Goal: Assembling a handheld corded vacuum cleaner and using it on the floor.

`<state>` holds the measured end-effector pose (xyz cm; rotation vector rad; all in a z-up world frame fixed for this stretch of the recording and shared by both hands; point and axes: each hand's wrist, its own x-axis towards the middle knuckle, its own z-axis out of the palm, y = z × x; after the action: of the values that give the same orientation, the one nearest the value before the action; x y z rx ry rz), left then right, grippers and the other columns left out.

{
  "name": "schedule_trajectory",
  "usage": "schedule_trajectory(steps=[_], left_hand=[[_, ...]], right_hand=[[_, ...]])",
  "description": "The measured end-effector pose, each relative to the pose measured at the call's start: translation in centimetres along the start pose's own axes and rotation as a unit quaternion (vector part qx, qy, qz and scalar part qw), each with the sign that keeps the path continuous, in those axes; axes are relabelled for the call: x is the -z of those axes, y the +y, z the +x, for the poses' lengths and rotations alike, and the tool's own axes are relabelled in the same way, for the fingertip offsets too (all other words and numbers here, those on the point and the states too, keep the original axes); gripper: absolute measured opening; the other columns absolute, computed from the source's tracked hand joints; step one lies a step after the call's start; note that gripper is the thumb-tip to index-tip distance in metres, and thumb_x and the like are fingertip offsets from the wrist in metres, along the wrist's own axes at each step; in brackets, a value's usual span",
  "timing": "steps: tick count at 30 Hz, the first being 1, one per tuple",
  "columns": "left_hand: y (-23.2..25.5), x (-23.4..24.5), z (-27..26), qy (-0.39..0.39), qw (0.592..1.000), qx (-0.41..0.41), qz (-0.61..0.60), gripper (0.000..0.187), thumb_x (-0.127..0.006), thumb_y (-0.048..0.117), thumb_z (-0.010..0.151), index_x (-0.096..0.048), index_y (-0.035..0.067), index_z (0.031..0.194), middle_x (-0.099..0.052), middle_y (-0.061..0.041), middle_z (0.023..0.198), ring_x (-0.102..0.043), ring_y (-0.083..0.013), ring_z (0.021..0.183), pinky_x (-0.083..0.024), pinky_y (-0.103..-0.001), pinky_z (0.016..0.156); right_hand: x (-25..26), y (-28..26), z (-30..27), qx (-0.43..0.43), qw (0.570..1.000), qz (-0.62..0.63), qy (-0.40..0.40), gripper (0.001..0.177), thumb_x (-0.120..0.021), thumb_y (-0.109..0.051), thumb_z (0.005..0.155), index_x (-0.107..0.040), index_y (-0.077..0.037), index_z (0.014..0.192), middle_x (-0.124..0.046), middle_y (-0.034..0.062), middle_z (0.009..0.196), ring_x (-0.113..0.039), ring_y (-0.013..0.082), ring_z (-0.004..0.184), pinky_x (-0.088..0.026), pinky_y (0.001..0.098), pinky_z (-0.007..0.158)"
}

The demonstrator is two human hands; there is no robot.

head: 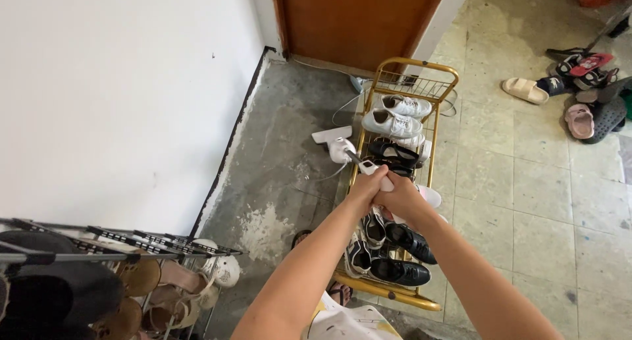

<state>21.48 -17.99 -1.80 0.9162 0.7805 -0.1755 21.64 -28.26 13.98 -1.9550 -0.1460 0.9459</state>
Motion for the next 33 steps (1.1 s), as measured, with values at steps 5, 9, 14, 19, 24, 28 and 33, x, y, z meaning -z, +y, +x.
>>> schedule_trajectory(steps=[5,9,14,19,24,28,33], left_hand=[[0.8,0.7,2.4,0.019,0.999,-0.029,0.022,0.045,-0.073,0.041,0.09,-0.07,-0.002,0.102,-0.072,-0.011,0.09,-0.068,-0.021,0.07,-0.053,-0.037,0.054],[2.6,3.3,5.8,0.038,0.998,0.021,0.038,0.045,-0.075,0.044,0.088,-0.071,0.001,0.1,-0.072,-0.01,0.087,-0.067,-0.0212,0.066,-0.051,-0.037,0.052],[7.6,8.5,8.6,0.012,0.997,0.003,0.07,0.05,-0.071,0.05,0.092,-0.073,0.001,0.1,-0.072,-0.009,0.083,-0.065,-0.0193,0.062,-0.048,-0.034,0.048],[14.8,11.6,11.0,0.051,0.991,0.015,0.124,0.055,-0.06,0.057,0.098,-0.071,0.004,0.105,-0.066,-0.007,0.083,-0.059,-0.0197,0.063,-0.047,-0.034,0.05],[19.2,17.3,13.1,0.038,0.989,0.021,0.14,0.057,-0.051,0.056,0.097,-0.062,0.012,0.131,-0.074,-0.008,0.103,-0.071,-0.0179,0.085,-0.053,-0.034,0.071],[20.5,21.6,14.0,0.089,0.982,0.045,0.16,0.056,-0.051,0.049,0.1,-0.048,0.013,0.143,-0.071,-0.007,0.115,-0.074,-0.0178,0.091,-0.058,-0.036,0.081],[16.8,25.0,18.7,0.084,0.982,0.075,0.15,0.053,-0.054,0.037,0.099,-0.053,0.01,0.144,-0.069,-0.007,0.112,-0.071,-0.0187,0.088,-0.055,-0.035,0.076]], right_hand=[[0.0,-0.2,2.2,-0.01,0.999,0.03,-0.014,0.031,-0.074,-0.005,0.072,-0.067,-0.003,0.102,-0.065,0.0064,0.07,-0.055,0.0146,0.048,-0.042,0.031,0.043],[-2.0,0.6,6.7,0.046,0.997,0.052,-0.019,0.028,-0.071,-0.005,0.075,-0.065,-0.001,0.102,-0.068,0.009,0.072,-0.056,0.0174,0.046,-0.043,0.0314,0.043],[-5.7,-2.0,12.4,0.044,0.995,0.093,-0.004,0.031,-0.071,-0.009,0.075,-0.064,-0.001,0.105,-0.069,0.0088,0.076,-0.059,0.0161,0.05,-0.046,0.0323,0.044],[-7.7,-7.0,18.8,0.065,0.996,0.059,0.031,0.036,-0.073,-0.013,0.073,-0.067,-0.004,0.107,-0.071,0.0081,0.079,-0.064,0.0143,0.055,-0.048,0.0308,0.048],[-9.5,-7.6,28.2,0.014,0.997,-0.022,0.073,0.056,-0.071,-0.019,0.079,-0.058,-0.008,0.133,-0.072,0.0103,0.085,-0.068,0.0191,0.058,-0.054,0.0365,0.053],[-9.2,-7.6,35.0,-0.002,0.995,-0.036,0.095,0.074,-0.074,-0.02,0.076,-0.052,-0.012,0.146,-0.072,0.0118,0.093,-0.069,0.0219,0.06,-0.056,0.0391,0.057],[-9.1,-8.1,38.0,-0.056,0.996,-0.043,0.06,0.092,-0.071,-0.019,0.074,-0.034,-0.018,0.158,-0.071,0.0137,0.104,-0.069,0.0241,0.062,-0.057,0.0412,0.058]])
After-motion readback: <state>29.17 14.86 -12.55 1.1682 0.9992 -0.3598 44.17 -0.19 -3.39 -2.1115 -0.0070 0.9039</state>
